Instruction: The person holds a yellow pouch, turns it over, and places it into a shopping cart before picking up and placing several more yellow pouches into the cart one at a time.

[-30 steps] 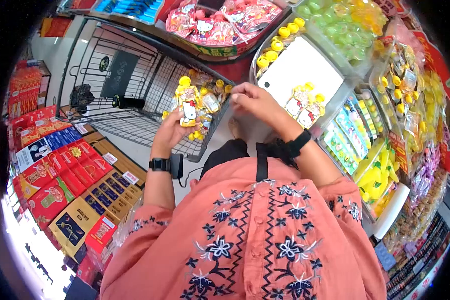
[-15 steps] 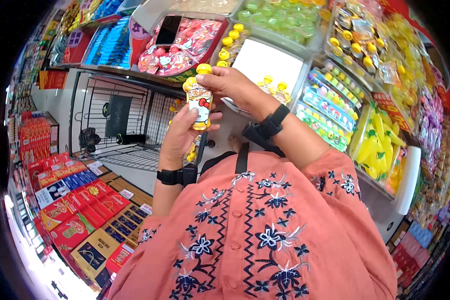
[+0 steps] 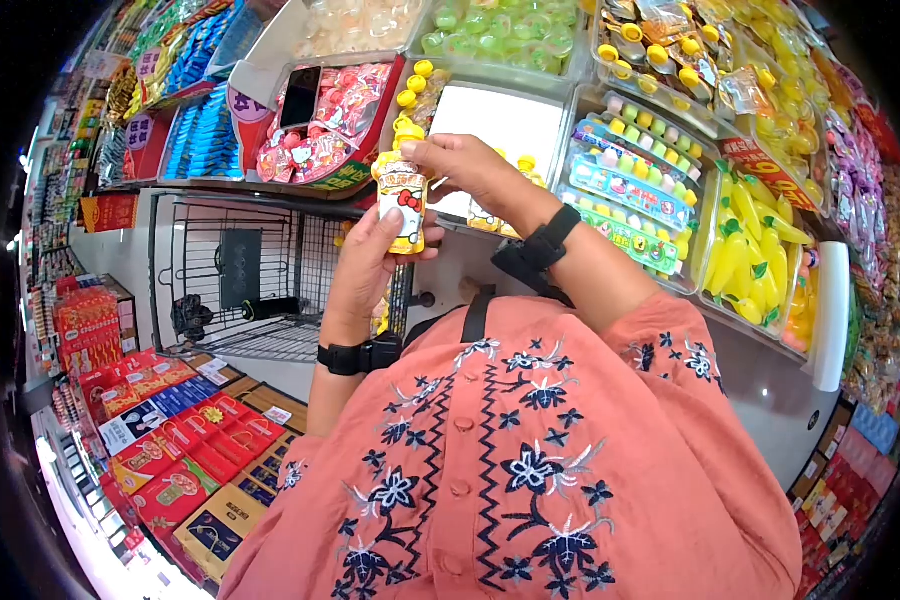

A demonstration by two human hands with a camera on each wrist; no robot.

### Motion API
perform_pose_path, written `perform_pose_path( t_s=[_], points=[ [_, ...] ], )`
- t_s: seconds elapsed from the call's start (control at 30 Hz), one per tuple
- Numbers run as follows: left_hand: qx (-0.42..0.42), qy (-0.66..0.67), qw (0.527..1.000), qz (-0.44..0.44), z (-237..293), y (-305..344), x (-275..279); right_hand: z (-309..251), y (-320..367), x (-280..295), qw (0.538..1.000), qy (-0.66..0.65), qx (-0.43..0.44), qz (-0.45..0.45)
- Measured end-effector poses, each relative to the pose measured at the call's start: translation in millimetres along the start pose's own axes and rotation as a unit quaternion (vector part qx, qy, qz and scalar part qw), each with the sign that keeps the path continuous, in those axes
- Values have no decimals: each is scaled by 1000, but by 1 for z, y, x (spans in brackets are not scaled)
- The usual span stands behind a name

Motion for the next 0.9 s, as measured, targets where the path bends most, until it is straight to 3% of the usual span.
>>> perform_pose_path(
  t_s=[0.1,0.2,0.43,0.7,0.9],
  points=[
    [-38,2,999,9,4,-7,-2,4,2,3,999,23,1,-26],
    [-46,16,999,18,6,-10,-1,1,4,11,1000,-7,26,12],
    [-144,-62,982,105,35,-24,20,-11,6,16,998,50,39,0],
    [-167,-74,974,134,27,-39,33,-7,7,21,999,0,31,20],
    [-201,-144,956,157,30,-37,37,-11,-1,21,994,60,87,16]
  ],
)
Point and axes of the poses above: each hand's wrist, its own y-axis away from the middle knuckle, its own x-axis out of the back of the hand, z = x × y, the point moved 10 cm from there along -y, towards the middle knuckle, and after that the axes turned 6 degrees about z, right-handed, at the moved point
